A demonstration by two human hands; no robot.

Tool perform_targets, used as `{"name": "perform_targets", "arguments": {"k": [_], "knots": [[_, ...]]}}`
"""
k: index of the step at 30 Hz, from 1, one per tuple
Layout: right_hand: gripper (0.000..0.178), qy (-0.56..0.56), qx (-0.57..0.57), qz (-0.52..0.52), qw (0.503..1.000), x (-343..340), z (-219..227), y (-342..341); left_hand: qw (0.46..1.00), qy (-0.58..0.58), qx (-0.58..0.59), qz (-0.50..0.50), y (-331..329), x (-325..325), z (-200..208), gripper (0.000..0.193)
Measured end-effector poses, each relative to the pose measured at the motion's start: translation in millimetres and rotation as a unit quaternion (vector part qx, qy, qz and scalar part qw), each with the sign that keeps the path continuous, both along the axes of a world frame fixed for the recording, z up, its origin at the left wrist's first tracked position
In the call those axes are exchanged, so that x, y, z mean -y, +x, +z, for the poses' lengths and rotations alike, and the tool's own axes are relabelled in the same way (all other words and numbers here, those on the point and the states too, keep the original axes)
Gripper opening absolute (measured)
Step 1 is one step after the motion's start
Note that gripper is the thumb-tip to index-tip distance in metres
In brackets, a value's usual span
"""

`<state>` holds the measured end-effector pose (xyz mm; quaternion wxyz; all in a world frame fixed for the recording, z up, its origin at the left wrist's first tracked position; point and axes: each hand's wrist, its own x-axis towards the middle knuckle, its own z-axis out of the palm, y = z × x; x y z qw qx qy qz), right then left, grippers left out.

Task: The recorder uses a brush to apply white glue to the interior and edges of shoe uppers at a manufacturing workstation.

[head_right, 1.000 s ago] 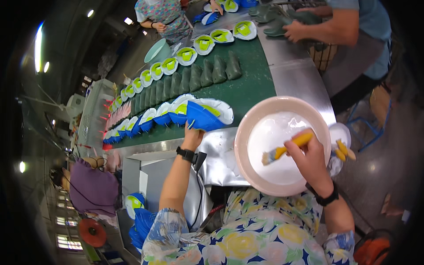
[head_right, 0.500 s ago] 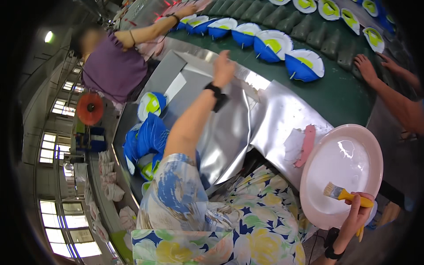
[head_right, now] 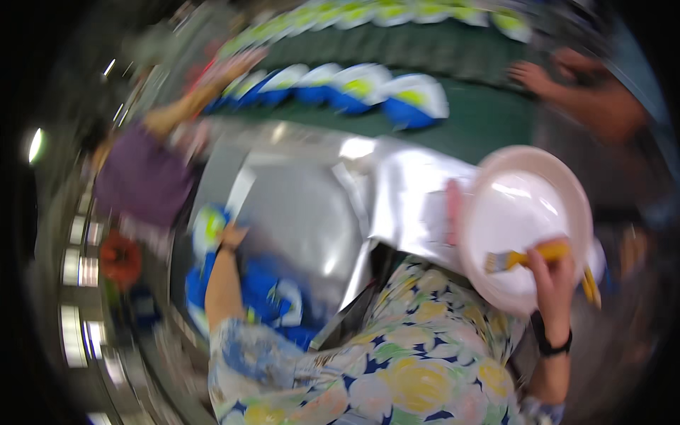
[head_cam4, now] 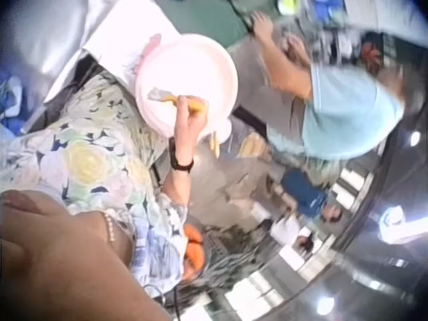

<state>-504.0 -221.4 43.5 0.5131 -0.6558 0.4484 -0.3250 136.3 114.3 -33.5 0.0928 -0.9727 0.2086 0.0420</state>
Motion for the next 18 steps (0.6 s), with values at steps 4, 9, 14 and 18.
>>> {"name": "perform_targets", "arguments": {"k": [4,9,14,18], "knots": [[0.017,-0.094,-0.025,0.069,0.993,7,18,7,0.989,-0.082,0.047,-0.111,18,-2,-24,0.051],[0.026,-0.062,-0.065,-0.017,0.996,-4,32,-8,0.972,-0.188,0.107,-0.089,86,0,-30,0.033],[0.028,-0.055,-0.043,-0.011,0.998,-5,21,-15,0.899,-0.389,0.132,-0.152,69,-17,-36,0.037],[0.028,-0.066,-0.034,0.031,0.997,5,13,5,0.923,-0.083,-0.093,-0.364,-45,96,56,0.025]]}}
